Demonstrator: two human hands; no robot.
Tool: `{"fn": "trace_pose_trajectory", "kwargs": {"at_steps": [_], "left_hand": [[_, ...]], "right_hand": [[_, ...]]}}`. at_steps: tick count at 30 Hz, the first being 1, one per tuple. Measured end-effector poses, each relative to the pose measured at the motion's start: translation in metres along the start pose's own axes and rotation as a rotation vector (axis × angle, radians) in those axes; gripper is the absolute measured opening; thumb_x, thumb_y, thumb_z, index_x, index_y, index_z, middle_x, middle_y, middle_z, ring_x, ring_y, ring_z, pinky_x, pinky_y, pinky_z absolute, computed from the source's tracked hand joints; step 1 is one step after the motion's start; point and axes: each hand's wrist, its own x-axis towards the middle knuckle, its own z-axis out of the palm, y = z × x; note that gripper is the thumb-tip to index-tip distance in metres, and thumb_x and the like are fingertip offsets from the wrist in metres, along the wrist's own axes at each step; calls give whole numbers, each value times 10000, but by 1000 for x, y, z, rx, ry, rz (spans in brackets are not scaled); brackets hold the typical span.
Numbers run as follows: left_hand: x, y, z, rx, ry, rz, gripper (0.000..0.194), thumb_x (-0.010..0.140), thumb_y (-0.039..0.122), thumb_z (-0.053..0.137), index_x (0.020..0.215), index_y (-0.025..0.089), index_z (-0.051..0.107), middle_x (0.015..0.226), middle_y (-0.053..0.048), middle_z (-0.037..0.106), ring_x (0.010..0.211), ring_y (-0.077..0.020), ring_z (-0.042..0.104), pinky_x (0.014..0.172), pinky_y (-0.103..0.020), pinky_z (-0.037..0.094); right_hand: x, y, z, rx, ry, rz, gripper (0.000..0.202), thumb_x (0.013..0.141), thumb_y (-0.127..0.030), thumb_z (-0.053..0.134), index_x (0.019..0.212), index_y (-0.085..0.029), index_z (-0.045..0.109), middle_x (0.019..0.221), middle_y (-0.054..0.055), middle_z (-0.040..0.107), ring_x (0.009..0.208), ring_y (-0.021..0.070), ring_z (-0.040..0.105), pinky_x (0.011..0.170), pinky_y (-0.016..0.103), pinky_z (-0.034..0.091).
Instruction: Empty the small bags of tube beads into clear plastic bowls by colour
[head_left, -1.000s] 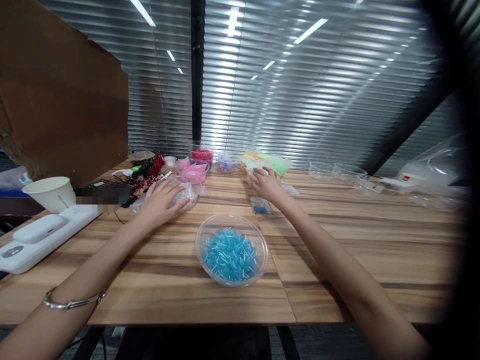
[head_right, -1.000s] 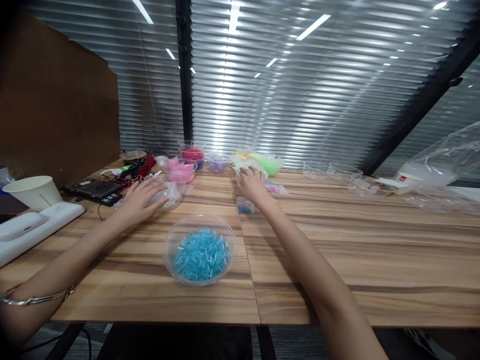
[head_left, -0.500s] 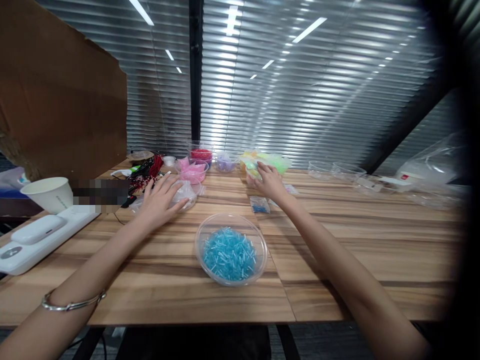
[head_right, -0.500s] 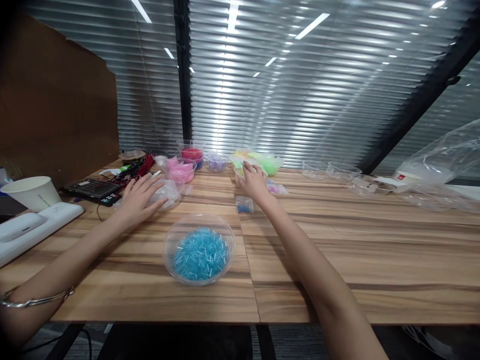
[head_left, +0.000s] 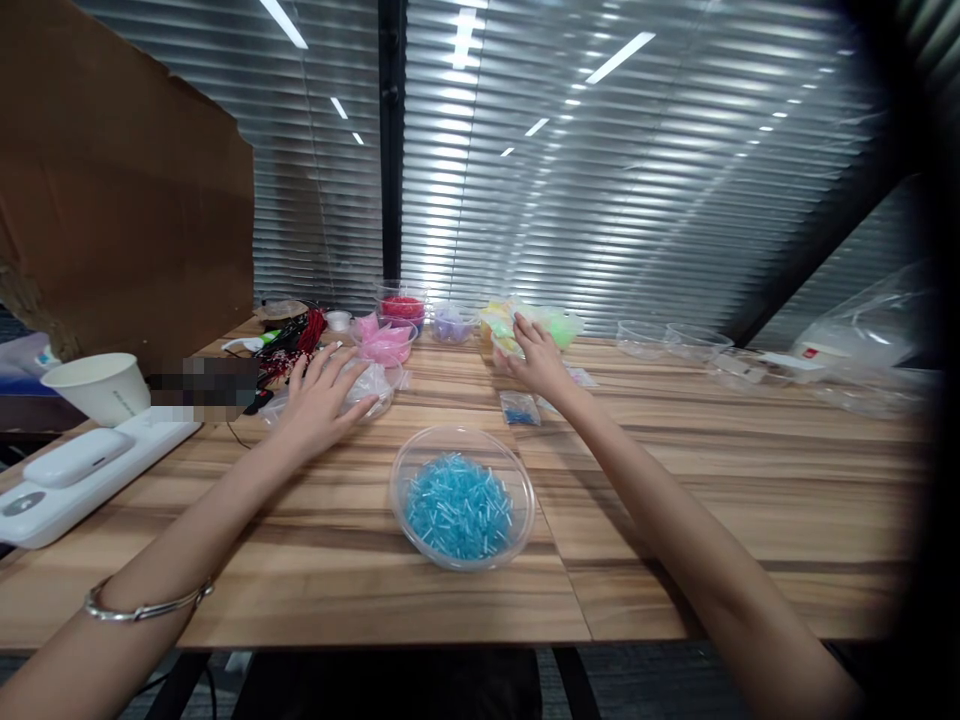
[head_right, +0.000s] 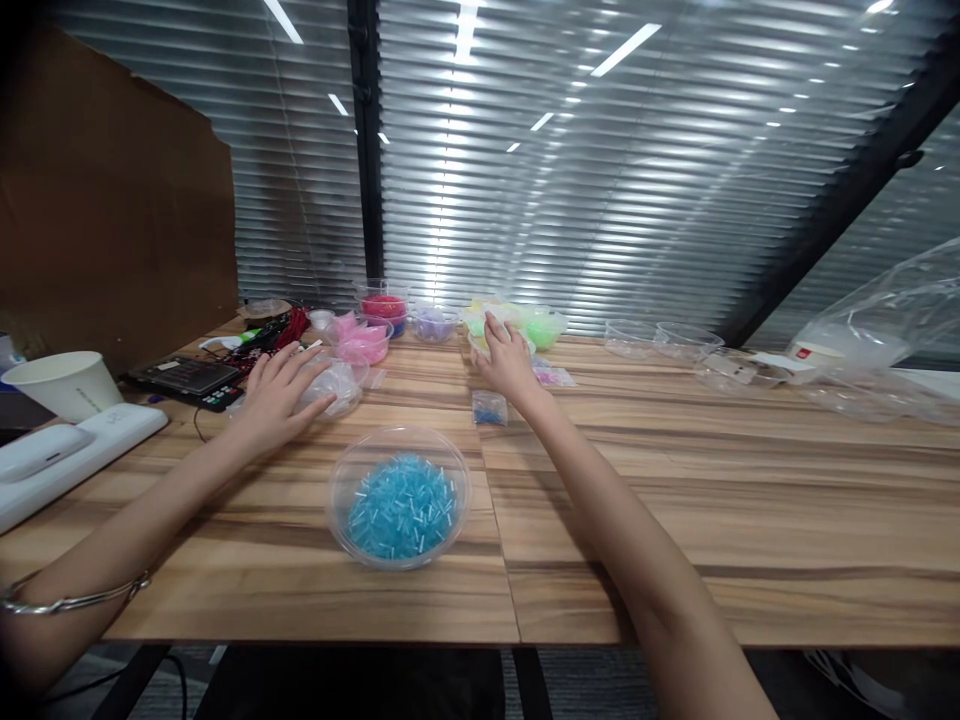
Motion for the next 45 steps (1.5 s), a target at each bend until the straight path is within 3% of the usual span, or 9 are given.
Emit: {"fn": "trace_pose_trajectory", "kwargs": {"at_steps": [3,9,14,19,24,40,45], "left_hand": [[0,0,1,4,7,0,482,923,481,434,1357,273,464,1467,-73,426,1406,-313,249,1152,-557,96],[-1,0,2,5,11,3,474,927,474,432,1352,268,473,1458,-81,433,1402,-315,249,1147,-563,99],[-1,1,1,-3,5,-2,477,927,482,435,1353,270,474,1462,-82,429,1400,-317,246,1146,-566,90],[-1,1,1,23,-2,1,477,930,485,431,1353,270,474,1462,-81,430,1392,-320,256,1143,-562,100],[-2,0,2,21,4,6,476,927,482,438,1360,287,467,1464,-74,430,1391,-320,259,1140,-562,100],[-1,0,2,-12,12,10,454,926,464,446,1340,283,487,1461,-71,435,1388,-324,253,1137,-568,96],[-1,0,1,-4,12,13,444,929,467,439,1330,285,495,1458,-63,443,1388,-322,258,1134,-560,111]], "right_hand": [[0,1,1,1,-22,18,623,927,-433,387,1497,-197,301,1581,36,226,1420,365,223,1104,579,259],[0,2,2,76,-80,-16,655,948,-421,357,1520,-134,218,1587,92,197,1437,301,234,1143,482,272],[0,1,-3,157,-71,-50,701,950,-397,367,1542,-160,75,1607,73,99,1471,234,137,1165,421,261],[-1,-1,-7,185,-59,-67,743,945,-363,394,1542,-196,-16,1612,41,6,1477,224,88,1168,422,261],[0,-2,-10,205,-33,-68,738,932,-323,411,1542,-180,19,1611,38,-38,1478,203,71,1174,395,250],[3,-11,-18,231,-17,-68,745,896,-254,394,1543,-222,24,1613,3,47,1478,193,77,1181,412,238],[4,-11,-16,262,-10,-84,726,898,-254,402,1541,-184,74,1611,25,69,1477,187,95,1181,395,237]]}}
